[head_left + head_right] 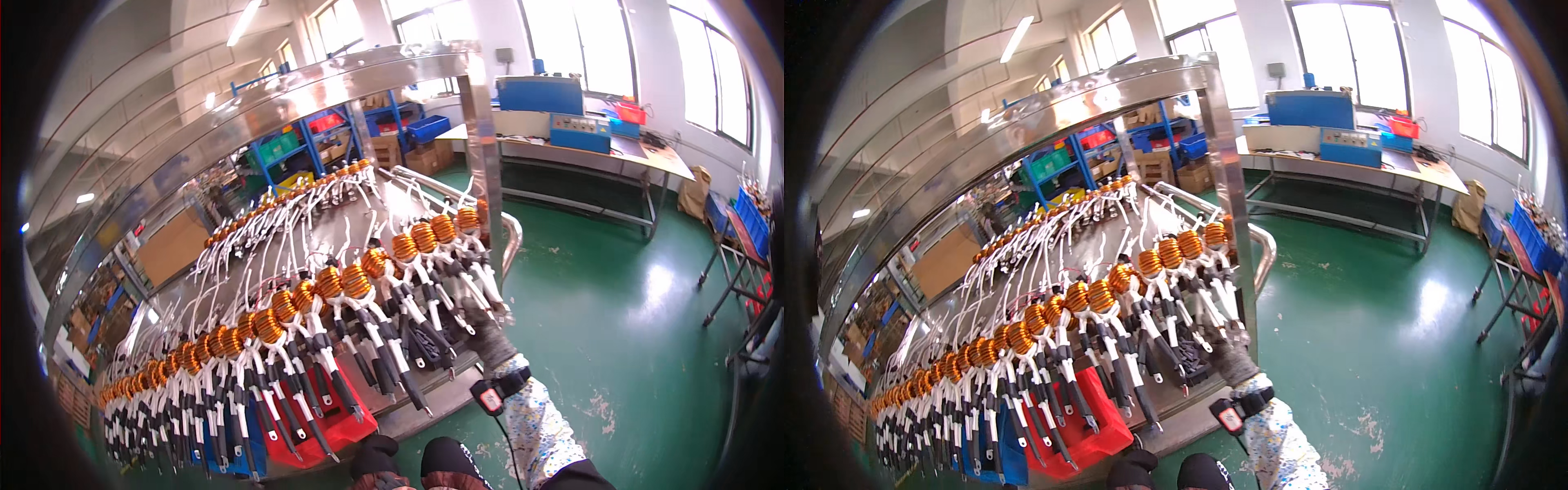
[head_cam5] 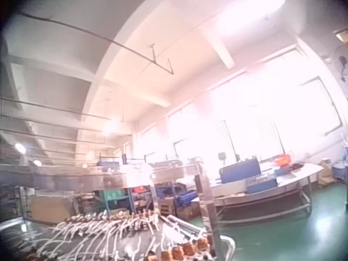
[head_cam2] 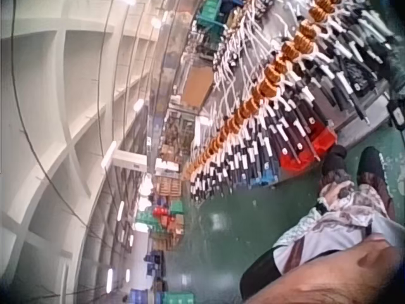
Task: Checking and organizing a large batch of electromagnetic coil components on a processing table.
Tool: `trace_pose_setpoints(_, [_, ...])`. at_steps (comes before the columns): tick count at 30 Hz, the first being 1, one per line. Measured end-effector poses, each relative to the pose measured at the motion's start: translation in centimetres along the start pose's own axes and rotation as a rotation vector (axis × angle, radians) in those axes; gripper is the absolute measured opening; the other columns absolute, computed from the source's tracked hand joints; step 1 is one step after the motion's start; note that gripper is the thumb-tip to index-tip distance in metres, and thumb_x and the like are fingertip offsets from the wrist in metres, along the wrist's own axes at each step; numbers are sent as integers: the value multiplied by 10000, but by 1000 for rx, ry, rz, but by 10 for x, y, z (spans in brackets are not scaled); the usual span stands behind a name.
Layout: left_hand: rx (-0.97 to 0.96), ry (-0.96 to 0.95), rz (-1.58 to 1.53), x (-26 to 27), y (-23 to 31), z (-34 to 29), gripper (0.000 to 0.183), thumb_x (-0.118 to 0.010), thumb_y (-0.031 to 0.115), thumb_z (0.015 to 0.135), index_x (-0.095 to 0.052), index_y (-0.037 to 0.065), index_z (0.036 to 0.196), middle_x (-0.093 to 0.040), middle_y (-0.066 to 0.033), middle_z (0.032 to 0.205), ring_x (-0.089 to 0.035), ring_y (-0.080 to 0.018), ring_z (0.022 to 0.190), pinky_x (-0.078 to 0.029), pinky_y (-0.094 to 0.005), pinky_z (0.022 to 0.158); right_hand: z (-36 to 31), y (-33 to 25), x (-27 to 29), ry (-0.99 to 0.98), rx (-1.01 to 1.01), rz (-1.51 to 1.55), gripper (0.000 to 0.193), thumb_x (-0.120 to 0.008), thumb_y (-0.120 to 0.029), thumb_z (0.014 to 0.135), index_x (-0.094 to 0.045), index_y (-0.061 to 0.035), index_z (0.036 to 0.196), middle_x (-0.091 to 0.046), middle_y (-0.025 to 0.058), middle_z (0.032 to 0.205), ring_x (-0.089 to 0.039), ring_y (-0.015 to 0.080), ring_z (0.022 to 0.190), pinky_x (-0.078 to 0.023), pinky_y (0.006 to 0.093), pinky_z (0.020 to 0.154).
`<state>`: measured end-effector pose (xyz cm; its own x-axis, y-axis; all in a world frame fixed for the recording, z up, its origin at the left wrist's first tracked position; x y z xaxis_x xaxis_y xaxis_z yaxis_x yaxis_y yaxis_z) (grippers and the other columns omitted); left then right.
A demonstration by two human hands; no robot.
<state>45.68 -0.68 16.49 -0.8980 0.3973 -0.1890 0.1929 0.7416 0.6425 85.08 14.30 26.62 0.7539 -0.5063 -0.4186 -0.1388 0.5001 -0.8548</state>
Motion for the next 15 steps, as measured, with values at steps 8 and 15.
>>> trace_pose_setpoints(8, [-91,-16,-113,21,-28,25,307,-556,291,827,-619,-9,842,-576,-59,668,-538,-155,594,-426,-248,536,-30,-88,36,-193,-481,395,183,-478,-266,866,-528,-92,837,-395,-54,545,-360,61,424,-291,227,354])
trace_pose_setpoints(15, [-63,-43,-31,12,-10,11,357,-558,358,811,-616,6,840,-560,-58,645,-520,-150,569,-414,-244,522,-35,-82,43,-146,-360,392,385,-421,-406,889,-544,-47,950,-374,-47,564,-375,78,441,-362,246,392])
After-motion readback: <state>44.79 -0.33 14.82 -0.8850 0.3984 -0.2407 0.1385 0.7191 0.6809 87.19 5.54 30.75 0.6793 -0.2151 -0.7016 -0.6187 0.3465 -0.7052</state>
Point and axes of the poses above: each hand's wrist, its own z-axis towards the middle knuckle, its own x-axis out of the back of the hand, y = z × x, the point moved 5 cm from there along z, towards the middle knuckle
